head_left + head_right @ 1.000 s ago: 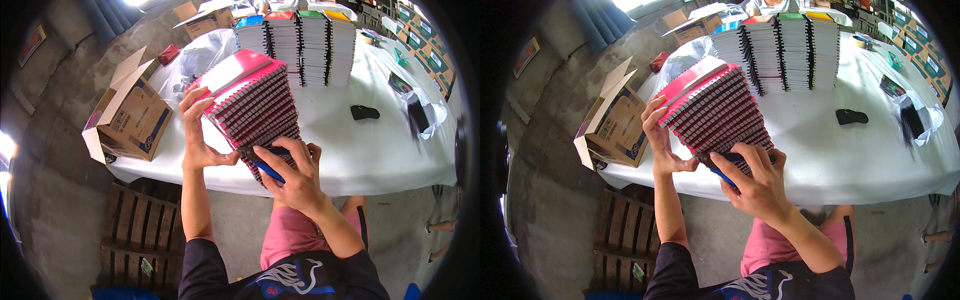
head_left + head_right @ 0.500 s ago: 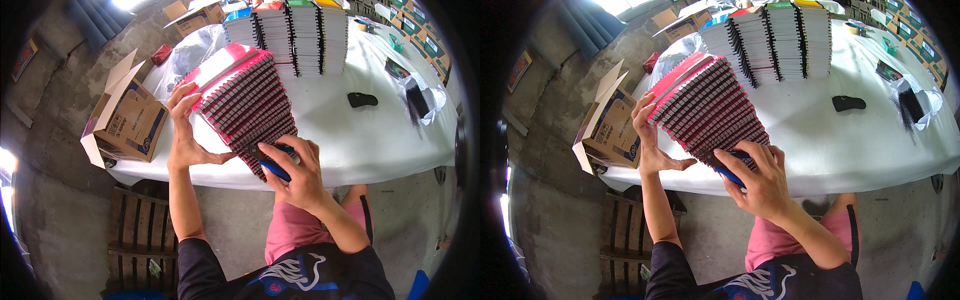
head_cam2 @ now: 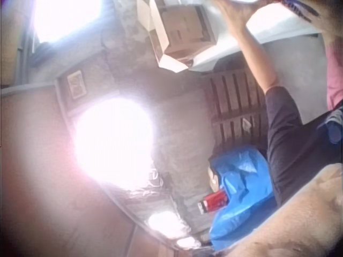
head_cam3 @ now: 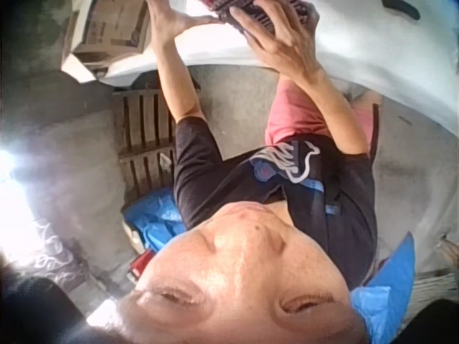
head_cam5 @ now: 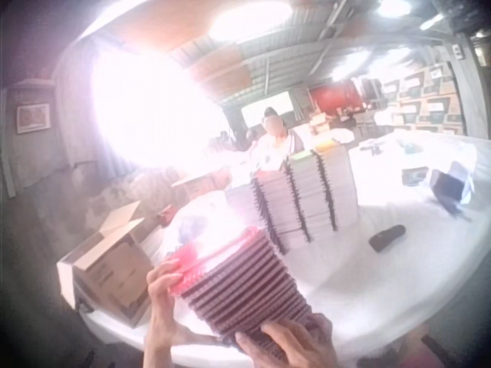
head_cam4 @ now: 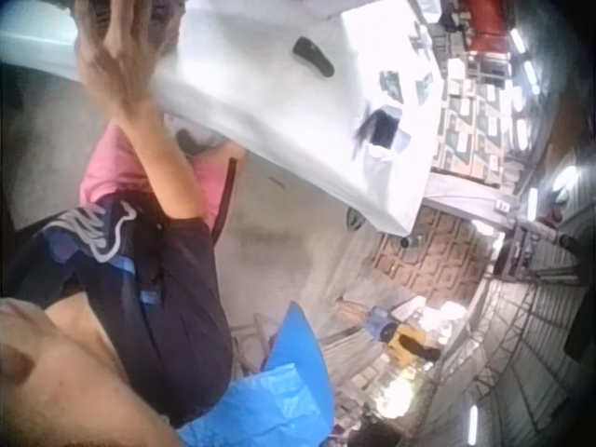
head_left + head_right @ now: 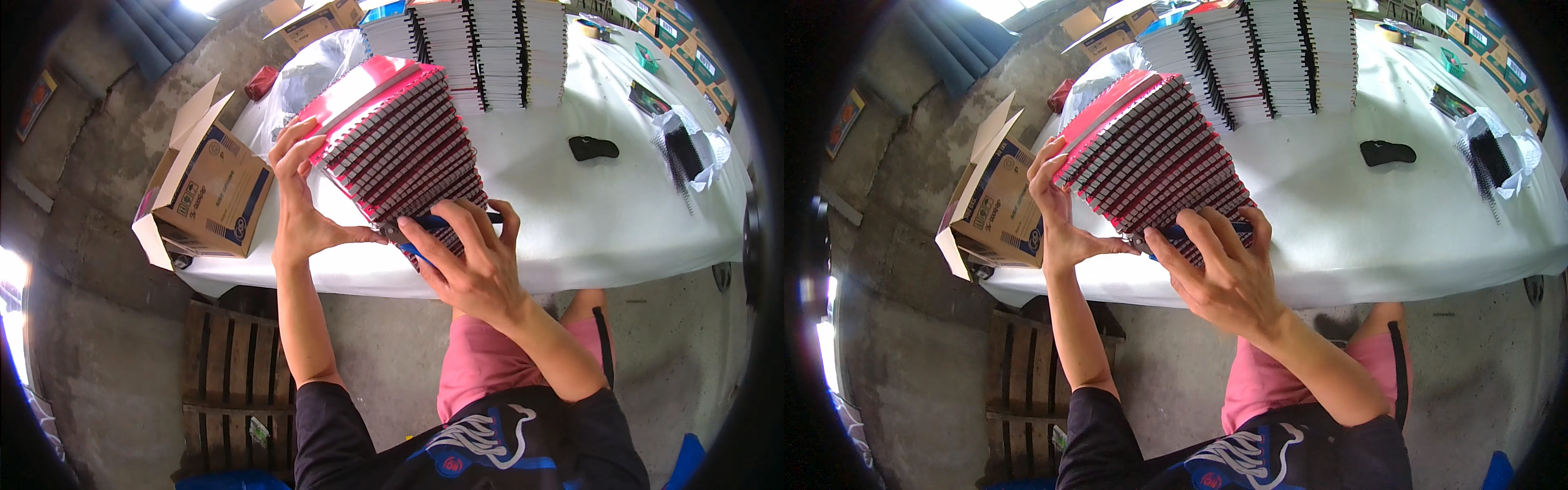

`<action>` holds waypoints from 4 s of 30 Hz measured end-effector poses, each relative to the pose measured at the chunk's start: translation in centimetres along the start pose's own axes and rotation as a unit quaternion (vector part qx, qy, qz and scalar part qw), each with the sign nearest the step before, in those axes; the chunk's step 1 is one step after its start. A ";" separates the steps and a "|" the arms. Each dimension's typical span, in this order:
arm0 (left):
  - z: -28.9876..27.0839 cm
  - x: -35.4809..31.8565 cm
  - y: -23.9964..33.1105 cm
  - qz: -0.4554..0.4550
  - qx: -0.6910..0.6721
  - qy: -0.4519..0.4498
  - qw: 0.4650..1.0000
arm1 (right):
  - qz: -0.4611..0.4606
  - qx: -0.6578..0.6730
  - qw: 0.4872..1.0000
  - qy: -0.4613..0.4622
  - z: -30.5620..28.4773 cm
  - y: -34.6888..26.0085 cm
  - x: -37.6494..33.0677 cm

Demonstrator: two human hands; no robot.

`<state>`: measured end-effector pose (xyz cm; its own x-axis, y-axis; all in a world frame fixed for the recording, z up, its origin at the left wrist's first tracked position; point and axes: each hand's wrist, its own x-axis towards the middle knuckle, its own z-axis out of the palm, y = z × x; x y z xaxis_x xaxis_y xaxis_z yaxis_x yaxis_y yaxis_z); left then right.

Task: The person uses pliers to cut the spiral binding off a stack of notebooks. They then place the notebooks into a cardboard box and later reattach spiral bindings to individual notebooks, stacking them on the table.

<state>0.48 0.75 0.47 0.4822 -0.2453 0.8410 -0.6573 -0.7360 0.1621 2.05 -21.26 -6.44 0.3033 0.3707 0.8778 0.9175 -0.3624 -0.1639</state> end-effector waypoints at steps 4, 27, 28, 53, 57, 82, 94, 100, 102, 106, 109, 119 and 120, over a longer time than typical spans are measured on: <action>0.0 0.0 0.1 -0.008 -0.001 -0.006 1.000 | -0.034 -0.048 0.998 0.030 0.8 0.3 -0.2; 0.0 0.0 0.2 -0.005 -0.003 -0.016 1.000 | 0.156 0.249 0.954 -0.063 -1.0 -0.3 -0.1; -0.2 -0.2 0.1 -0.007 0.009 -0.018 1.000 | 0.115 0.174 0.976 -0.055 -1.5 -0.5 -0.1; 0.0 0.1 0.2 -0.001 0.033 -0.023 0.999 | 0.075 0.218 0.973 0.001 1.5 1.1 -1.4; 0.0 -0.2 0.1 0.003 0.037 -0.010 0.999 | 0.190 0.375 0.907 -0.018 1.8 -0.2 -1.6; -0.3 0.0 0.1 -0.016 0.027 -0.044 0.999 | 0.086 0.073 0.992 -0.055 0.7 -0.2 -2.1; -0.3 0.0 0.0 -0.022 0.020 -0.046 0.998 | 0.053 0.042 0.997 -0.030 0.8 0.0 -1.8; -0.4 0.0 0.0 -0.008 0.034 -0.047 0.998 | 0.330 0.478 0.800 -0.154 0.5 -0.5 -1.6; -0.4 -0.1 0.2 -0.015 0.042 -0.053 0.998 | 0.398 0.529 0.723 -0.198 0.1 -0.5 -1.4; -0.4 0.1 0.3 -0.013 0.047 -0.057 0.997 | 0.197 0.240 0.949 -0.051 0.6 -0.7 -2.9; -0.3 0.1 -0.1 -0.010 0.036 -0.051 0.998 | 0.108 0.088 0.989 -0.055 0.1 0.2 -3.4; -1.3 -0.1 -0.4 -0.040 -0.018 -0.047 0.998 | 0.011 -0.001 1.000 0.009 1.7 1.1 -2.5; -1.2 -0.2 -0.6 -0.051 -0.053 -0.019 0.997 | 0.001 -0.006 1.000 0.022 1.8 1.3 -2.5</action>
<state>0.15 2.00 0.84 0.5702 -0.1977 0.7974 -0.6603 -0.6878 0.3016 2.94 -21.10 -9.64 0.2929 0.3328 0.8963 0.9136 -0.3740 -0.1597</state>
